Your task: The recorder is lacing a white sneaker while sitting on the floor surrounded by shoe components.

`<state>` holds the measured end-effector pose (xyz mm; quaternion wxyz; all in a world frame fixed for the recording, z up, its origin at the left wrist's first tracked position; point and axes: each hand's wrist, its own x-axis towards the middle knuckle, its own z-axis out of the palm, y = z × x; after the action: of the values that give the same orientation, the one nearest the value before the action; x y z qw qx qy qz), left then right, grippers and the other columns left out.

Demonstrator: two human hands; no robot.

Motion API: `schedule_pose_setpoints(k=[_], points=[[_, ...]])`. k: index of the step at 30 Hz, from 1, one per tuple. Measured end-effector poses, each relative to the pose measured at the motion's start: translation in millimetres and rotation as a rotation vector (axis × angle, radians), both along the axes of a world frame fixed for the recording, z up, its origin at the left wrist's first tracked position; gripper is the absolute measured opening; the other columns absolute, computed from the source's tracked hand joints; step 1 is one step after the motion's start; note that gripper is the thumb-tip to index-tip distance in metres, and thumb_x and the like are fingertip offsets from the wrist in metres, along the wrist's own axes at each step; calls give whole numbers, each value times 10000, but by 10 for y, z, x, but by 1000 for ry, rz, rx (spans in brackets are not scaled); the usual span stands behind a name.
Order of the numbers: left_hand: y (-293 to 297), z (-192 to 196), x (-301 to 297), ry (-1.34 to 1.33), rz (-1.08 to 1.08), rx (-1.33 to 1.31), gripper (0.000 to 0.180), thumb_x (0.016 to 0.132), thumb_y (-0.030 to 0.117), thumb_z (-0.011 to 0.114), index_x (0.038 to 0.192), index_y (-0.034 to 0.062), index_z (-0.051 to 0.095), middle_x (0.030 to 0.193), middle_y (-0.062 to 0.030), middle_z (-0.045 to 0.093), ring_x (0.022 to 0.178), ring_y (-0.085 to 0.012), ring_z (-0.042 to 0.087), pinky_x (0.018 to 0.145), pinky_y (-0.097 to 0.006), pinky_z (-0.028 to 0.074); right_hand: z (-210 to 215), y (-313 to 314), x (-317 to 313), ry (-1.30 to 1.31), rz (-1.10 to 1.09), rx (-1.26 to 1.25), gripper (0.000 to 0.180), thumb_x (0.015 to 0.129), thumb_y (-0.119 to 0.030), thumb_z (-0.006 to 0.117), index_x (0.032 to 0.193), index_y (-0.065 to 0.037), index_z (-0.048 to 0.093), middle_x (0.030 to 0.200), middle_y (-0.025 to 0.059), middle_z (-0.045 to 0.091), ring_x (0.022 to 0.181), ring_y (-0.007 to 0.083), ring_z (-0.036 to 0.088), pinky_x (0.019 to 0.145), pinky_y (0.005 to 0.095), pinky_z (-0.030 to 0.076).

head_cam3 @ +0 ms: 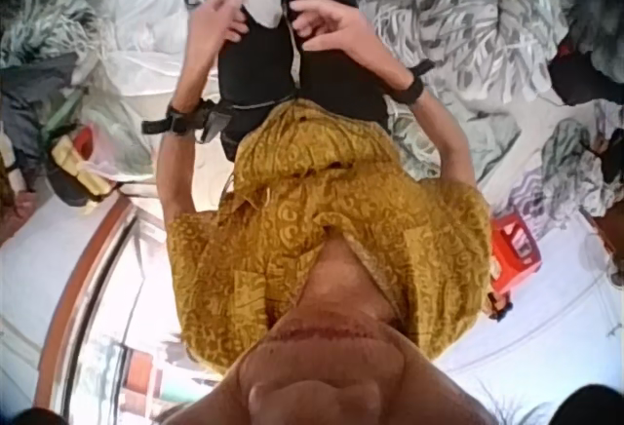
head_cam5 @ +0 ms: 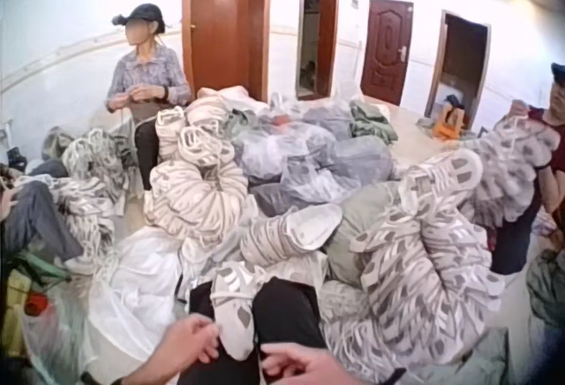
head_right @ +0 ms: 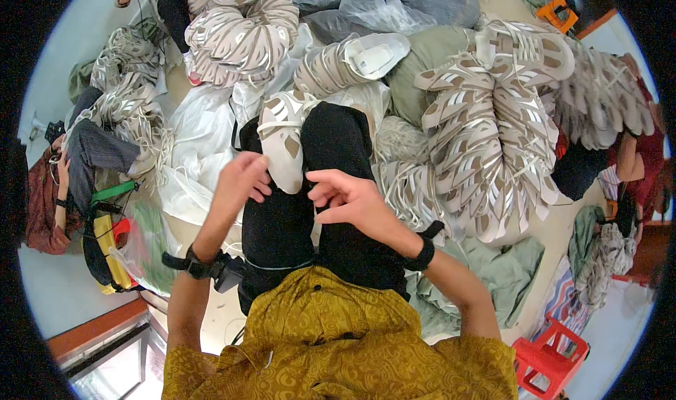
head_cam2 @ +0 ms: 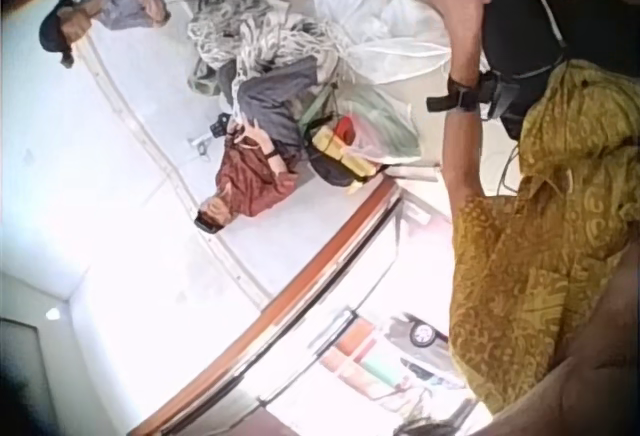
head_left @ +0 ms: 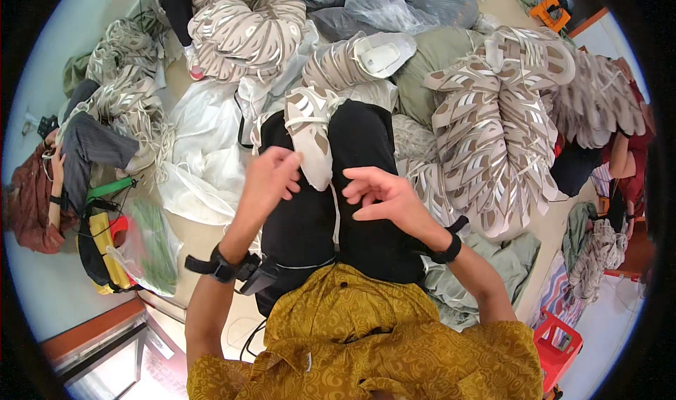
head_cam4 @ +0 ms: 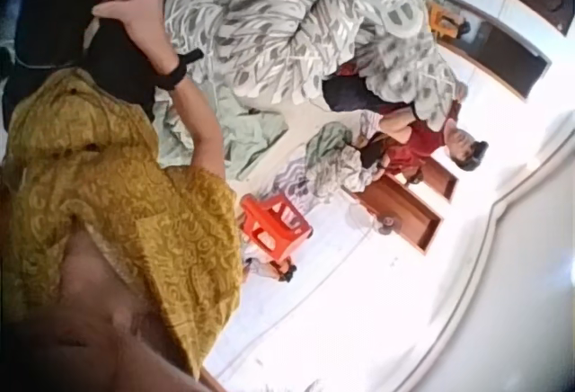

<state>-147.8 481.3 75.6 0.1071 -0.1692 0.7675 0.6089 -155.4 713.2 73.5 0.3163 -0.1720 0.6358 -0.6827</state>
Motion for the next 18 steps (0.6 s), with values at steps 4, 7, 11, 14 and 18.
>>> schedule_pose_setpoints(k=[4,7,11,14,18], points=[[214,-42,-157,-117,-36,5,366,802,314,586,963,-13,548,755,-76,594,592,-136,585,519,-234,469,25,102,-35,-34,-52,39,510,682,21,682,1164,-45,530,926,24,593,812,61,534,709,186,440],[320,-168,-328,132,13,124,325,768,238,621,952,-26,579,771,-58,614,708,-147,595,642,-290,446,34,99,-45,-73,-54,17,487,688,27,675,1151,-38,540,928,17,590,815,59,533,718,187,442],[236,-206,-437,130,134,604,261,812,148,556,1027,1,560,914,-41,602,808,-127,571,734,-264,438,29,143,-50,-24,-31,37,451,695,30,668,1128,-29,557,912,25,598,800,60,539,724,194,450],[28,-143,-621,130,150,764,295,831,130,522,1081,-27,524,1012,-82,601,902,-165,584,805,-287,451,-29,187,-14,-57,-54,-10,427,705,28,660,1118,-29,564,901,32,606,796,65,550,730,204,458],[-127,189,-834,316,207,965,352,854,168,515,1144,-30,488,1131,-110,564,1043,-210,540,916,-342,413,-71,259,-10,-124,-65,-72,434,711,73,628,1126,-36,559,921,32,612,815,75,564,745,203,457]])
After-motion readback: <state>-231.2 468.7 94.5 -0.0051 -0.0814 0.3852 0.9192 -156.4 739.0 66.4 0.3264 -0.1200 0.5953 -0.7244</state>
